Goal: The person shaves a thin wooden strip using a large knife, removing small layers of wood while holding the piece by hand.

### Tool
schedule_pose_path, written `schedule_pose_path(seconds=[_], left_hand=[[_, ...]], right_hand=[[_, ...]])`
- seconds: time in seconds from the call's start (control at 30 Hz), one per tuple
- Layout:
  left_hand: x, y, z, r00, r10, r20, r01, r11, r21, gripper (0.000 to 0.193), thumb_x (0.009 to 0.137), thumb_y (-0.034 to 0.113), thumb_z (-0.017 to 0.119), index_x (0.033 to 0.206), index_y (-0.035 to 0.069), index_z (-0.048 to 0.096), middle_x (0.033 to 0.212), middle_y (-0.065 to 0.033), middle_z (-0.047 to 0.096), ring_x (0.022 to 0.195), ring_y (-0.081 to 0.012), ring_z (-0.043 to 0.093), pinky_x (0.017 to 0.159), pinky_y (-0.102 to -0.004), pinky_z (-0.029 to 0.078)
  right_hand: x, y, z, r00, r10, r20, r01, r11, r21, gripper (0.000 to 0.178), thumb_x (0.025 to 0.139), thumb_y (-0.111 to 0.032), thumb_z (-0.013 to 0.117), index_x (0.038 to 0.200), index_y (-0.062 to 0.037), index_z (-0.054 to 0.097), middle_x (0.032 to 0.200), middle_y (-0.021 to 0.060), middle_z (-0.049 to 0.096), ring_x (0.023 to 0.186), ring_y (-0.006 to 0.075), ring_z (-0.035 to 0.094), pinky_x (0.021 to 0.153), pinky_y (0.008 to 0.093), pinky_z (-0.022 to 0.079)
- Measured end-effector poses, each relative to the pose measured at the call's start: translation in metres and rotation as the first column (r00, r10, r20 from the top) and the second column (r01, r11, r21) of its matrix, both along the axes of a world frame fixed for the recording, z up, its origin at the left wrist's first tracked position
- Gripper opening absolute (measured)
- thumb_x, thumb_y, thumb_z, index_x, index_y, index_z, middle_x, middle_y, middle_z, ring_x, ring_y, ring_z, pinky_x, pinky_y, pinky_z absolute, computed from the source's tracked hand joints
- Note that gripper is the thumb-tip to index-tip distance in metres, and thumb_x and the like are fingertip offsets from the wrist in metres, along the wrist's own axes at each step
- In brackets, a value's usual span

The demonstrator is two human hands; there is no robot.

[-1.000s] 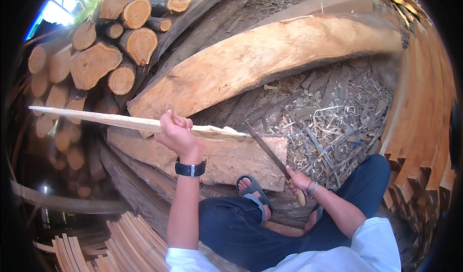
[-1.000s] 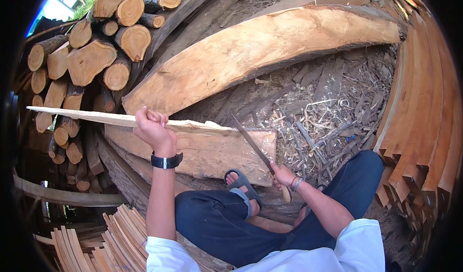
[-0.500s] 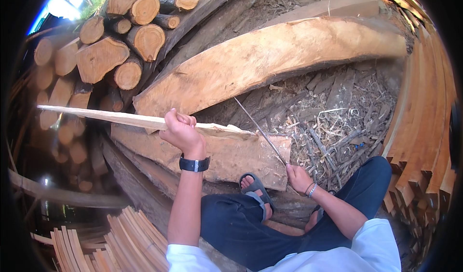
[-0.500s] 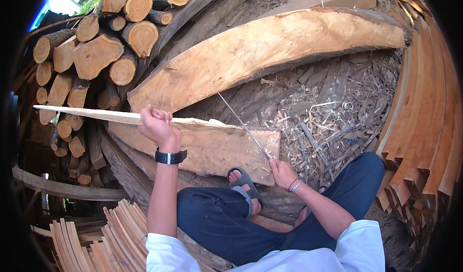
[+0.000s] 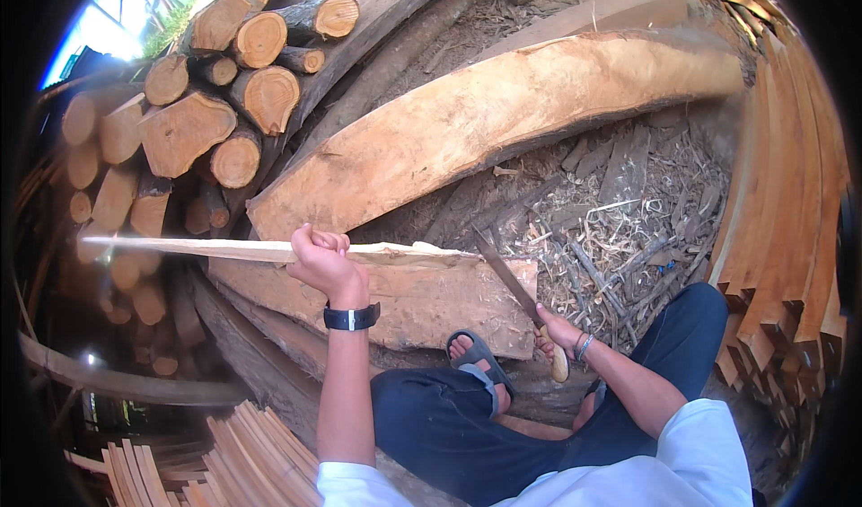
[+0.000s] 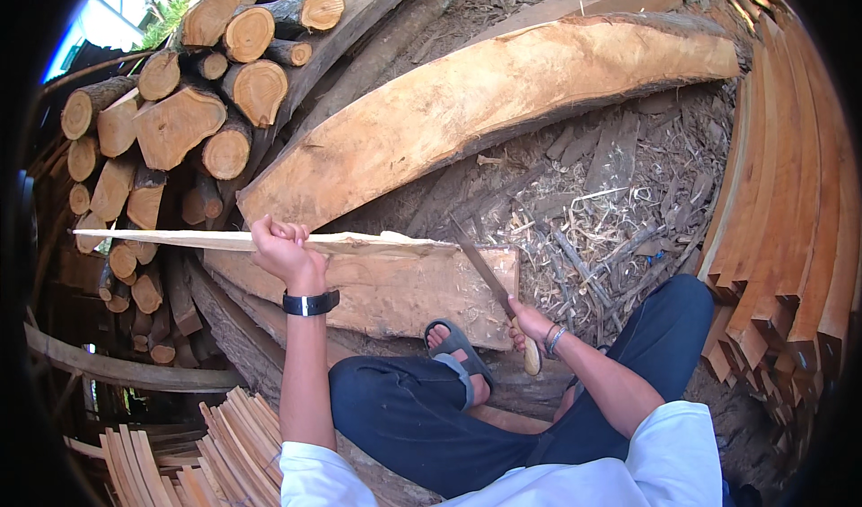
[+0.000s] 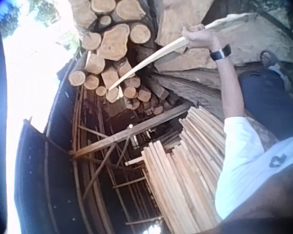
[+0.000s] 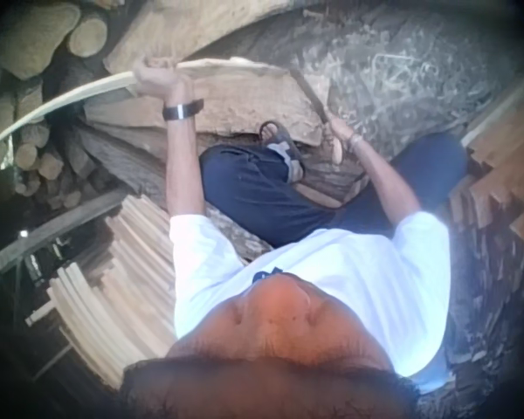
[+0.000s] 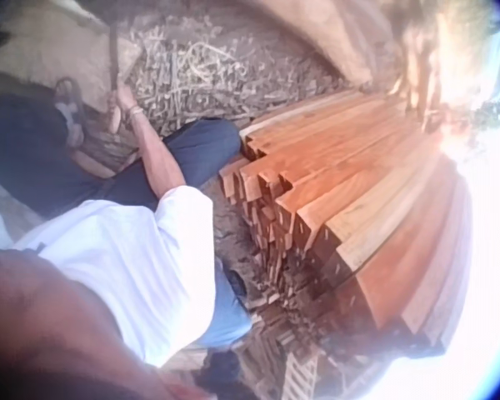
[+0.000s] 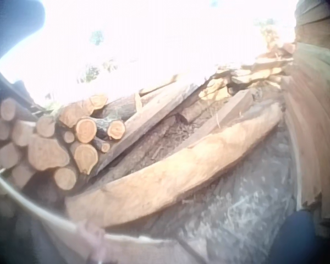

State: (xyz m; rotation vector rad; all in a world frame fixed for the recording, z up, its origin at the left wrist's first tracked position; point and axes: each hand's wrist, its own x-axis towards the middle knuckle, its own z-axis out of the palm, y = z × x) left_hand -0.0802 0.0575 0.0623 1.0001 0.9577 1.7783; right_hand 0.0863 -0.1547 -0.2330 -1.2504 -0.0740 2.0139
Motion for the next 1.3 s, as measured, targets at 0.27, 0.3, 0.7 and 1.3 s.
schedule_pose_path(seconds=[0.27,0.3,0.7,1.3], left_hand=[[-0.002,0.007,-0.004,1.000,-0.005,-0.011,0.006,1.000,0.024,0.032,0.086,0.018,0.043,0.058,0.015,0.028,0.048,0.0017,0.026,0.039,-0.0108,0.024,0.046,-0.0290,0.027],[-0.001,0.007,-0.004,1.000,-0.007,-0.012,0.007,1.000,0.026,0.032,0.086,0.018,0.043,0.058,0.015,0.028,0.048,0.0017,0.026,0.039,-0.0108,0.024,0.046,-0.0291,0.027],[0.004,0.005,0.001,1.000,0.014,-0.014,-0.014,1.000,0.001,0.033,0.087,0.018,0.043,0.059,0.015,0.027,0.049,0.0017,0.025,0.040,-0.0109,0.023,0.046,-0.0289,0.026],[0.009,-0.003,-0.002,0.980,-0.188,-0.063,0.190,0.982,0.022,0.033,0.088,0.019,0.042,0.059,0.014,0.027,0.048,0.0004,0.025,0.040,-0.0118,0.022,0.047,-0.0295,0.026]], right_hand=[[-0.005,-0.001,0.010,0.834,-0.076,0.547,-0.096,0.956,0.278,0.059,0.097,-0.052,0.032,0.066,-0.0029,0.046,0.051,0.0055,0.045,0.041,0.0162,0.050,0.038,0.0324,0.042],[-0.006,-0.001,0.013,0.802,-0.076,0.593,-0.131,0.945,0.299,0.061,0.097,-0.051,0.032,0.066,-0.0012,0.048,0.052,0.0082,0.048,0.043,0.0189,0.053,0.040,0.0345,0.044],[-0.009,-0.002,-0.007,0.461,0.057,0.886,-0.371,0.919,0.134,0.071,0.095,-0.051,0.032,0.071,0.0093,0.061,0.068,0.0320,0.058,0.075,0.0473,0.060,0.071,0.0502,0.047],[-0.019,0.001,0.013,0.482,-0.121,0.868,-0.339,0.888,0.312,0.070,0.097,-0.049,0.031,0.065,0.0070,0.058,0.057,0.0278,0.056,0.067,0.0444,0.062,0.067,0.0485,0.048]])
